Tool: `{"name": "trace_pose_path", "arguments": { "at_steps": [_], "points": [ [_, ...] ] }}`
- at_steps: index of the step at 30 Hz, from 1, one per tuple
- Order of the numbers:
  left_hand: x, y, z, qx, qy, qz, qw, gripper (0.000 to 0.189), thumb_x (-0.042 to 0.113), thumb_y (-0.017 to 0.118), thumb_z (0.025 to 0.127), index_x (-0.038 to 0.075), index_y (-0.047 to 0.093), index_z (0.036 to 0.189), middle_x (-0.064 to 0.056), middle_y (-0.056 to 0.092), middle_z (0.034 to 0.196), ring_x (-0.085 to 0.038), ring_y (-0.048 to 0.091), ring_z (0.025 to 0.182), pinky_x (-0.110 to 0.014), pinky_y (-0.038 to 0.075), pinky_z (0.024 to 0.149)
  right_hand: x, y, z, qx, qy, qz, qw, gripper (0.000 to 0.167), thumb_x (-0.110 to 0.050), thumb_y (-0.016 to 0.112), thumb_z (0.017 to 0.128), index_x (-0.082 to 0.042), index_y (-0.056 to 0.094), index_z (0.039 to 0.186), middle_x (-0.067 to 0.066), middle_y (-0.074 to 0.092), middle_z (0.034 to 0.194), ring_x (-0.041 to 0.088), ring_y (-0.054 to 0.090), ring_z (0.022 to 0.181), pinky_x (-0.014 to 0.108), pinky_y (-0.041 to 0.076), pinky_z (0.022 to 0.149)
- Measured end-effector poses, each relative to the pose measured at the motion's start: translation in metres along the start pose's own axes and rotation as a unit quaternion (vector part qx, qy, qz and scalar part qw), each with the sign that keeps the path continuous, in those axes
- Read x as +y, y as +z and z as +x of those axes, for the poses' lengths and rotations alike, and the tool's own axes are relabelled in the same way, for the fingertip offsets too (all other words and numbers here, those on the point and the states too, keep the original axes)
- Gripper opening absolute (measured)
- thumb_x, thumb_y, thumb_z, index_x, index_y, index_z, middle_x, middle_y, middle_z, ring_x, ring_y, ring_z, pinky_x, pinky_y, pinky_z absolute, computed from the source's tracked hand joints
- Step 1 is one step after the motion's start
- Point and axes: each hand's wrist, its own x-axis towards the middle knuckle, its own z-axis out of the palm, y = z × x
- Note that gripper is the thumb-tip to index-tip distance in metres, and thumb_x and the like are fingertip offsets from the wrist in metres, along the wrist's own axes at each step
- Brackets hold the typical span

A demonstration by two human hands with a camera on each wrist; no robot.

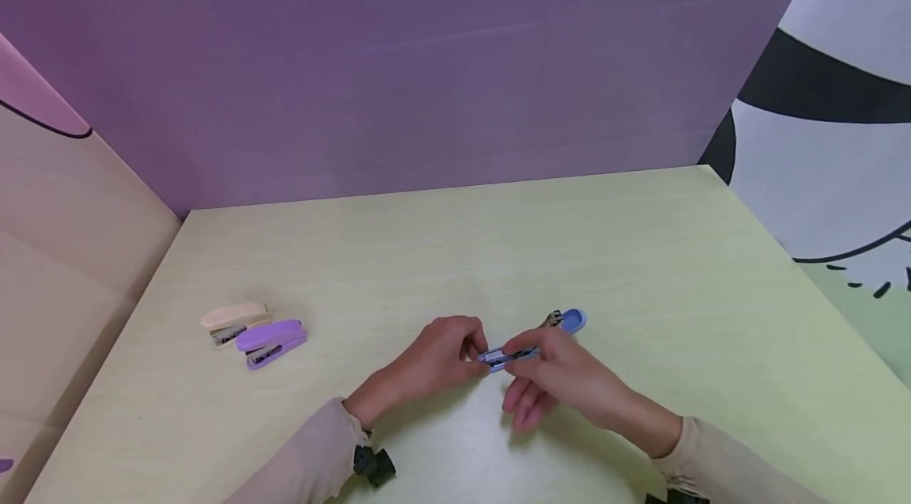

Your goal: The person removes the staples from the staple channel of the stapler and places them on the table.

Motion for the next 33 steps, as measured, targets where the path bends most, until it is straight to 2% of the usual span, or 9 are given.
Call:
{"name": "trace_pose_path", "arguments": {
  "at_steps": [3, 10, 12, 15, 22, 27, 33],
  "points": [
    [0.001, 0.000, 0.000, 0.000, -0.003, 0.001, 1.0000, 0.013, 0.007, 0.078, 0.084, 0.010, 0.065, 0.086, 0.006, 0.062, 0.079, -0.004, 0.056, 0.072, -0.020, 0.047, 0.066, 0.002, 0.000, 0.003, 0.023, -0.001, 0.006, 0.9997, 0.040, -0.008, 0.050, 0.102, 0.019, 0.040, 0.130, 0.023, 0.070, 0.080, 0.029, 0.071, 0.063, 0.044, 0.059, 0.063],
    [0.004, 0.003, 0.002, -0.001, -0.007, 0.003, 1.0000, 0.013, 0.007, 0.078, 0.084, 0.010, 0.066, 0.087, 0.008, 0.061, 0.079, -0.003, 0.054, 0.071, -0.019, 0.045, 0.066, 0.001, -0.005, 0.006, 0.040, 0.000, -0.090, 0.9951, 0.031, -0.009, 0.050, 0.102, 0.017, 0.053, 0.119, 0.021, 0.068, 0.069, 0.031, 0.068, 0.055, 0.044, 0.058, 0.056],
    [0.005, 0.004, 0.003, -0.002, -0.006, 0.002, 1.0000, 0.013, 0.006, 0.078, 0.084, 0.009, 0.066, 0.087, 0.007, 0.062, 0.080, -0.003, 0.055, 0.071, -0.019, 0.045, 0.066, 0.001, -0.006, 0.006, 0.036, 0.001, -0.094, 0.9949, 0.030, -0.010, 0.050, 0.102, 0.016, 0.054, 0.116, 0.021, 0.068, 0.068, 0.031, 0.068, 0.054, 0.044, 0.058, 0.056],
    [0.006, 0.005, 0.003, -0.002, -0.006, -0.002, 1.0000, 0.013, 0.006, 0.078, 0.084, 0.009, 0.066, 0.087, 0.005, 0.064, 0.081, -0.003, 0.055, 0.072, -0.019, 0.046, 0.067, 0.001, -0.009, 0.003, 0.029, 0.004, -0.069, 0.9972, 0.033, -0.012, 0.050, 0.102, 0.017, 0.053, 0.117, 0.022, 0.069, 0.071, 0.029, 0.069, 0.055, 0.044, 0.058, 0.057],
    [0.007, 0.006, 0.003, -0.001, -0.006, 0.011, 0.9999, 0.016, 0.009, 0.079, 0.084, 0.010, 0.064, 0.086, 0.005, 0.061, 0.081, -0.003, 0.054, 0.073, -0.018, 0.045, 0.066, 0.003, -0.003, -0.006, 0.020, 0.011, 0.019, 0.9996, 0.046, -0.014, 0.054, 0.100, 0.018, 0.039, 0.130, 0.024, 0.071, 0.082, 0.032, 0.072, 0.064, 0.045, 0.059, 0.064],
    [0.008, 0.008, 0.005, -0.001, -0.001, 0.012, 0.9999, 0.016, 0.010, 0.080, 0.084, 0.010, 0.063, 0.086, 0.004, 0.060, 0.080, -0.005, 0.053, 0.072, -0.018, 0.045, 0.065, 0.004, -0.001, -0.007, 0.036, 0.008, 0.034, 0.9988, 0.046, -0.011, 0.053, 0.099, 0.018, 0.036, 0.131, 0.025, 0.071, 0.084, 0.032, 0.072, 0.067, 0.045, 0.059, 0.066],
    [0.009, 0.010, 0.008, -0.001, -0.001, 0.021, 0.9998, 0.017, 0.011, 0.080, 0.084, 0.010, 0.063, 0.086, 0.005, 0.060, 0.079, -0.005, 0.053, 0.072, -0.018, 0.045, 0.066, 0.013, -0.002, -0.002, 0.059, 0.006, 0.027, 0.9979, 0.041, -0.007, 0.052, 0.099, 0.017, 0.037, 0.130, 0.023, 0.071, 0.081, 0.032, 0.072, 0.066, 0.045, 0.059, 0.065]
  ]
}}
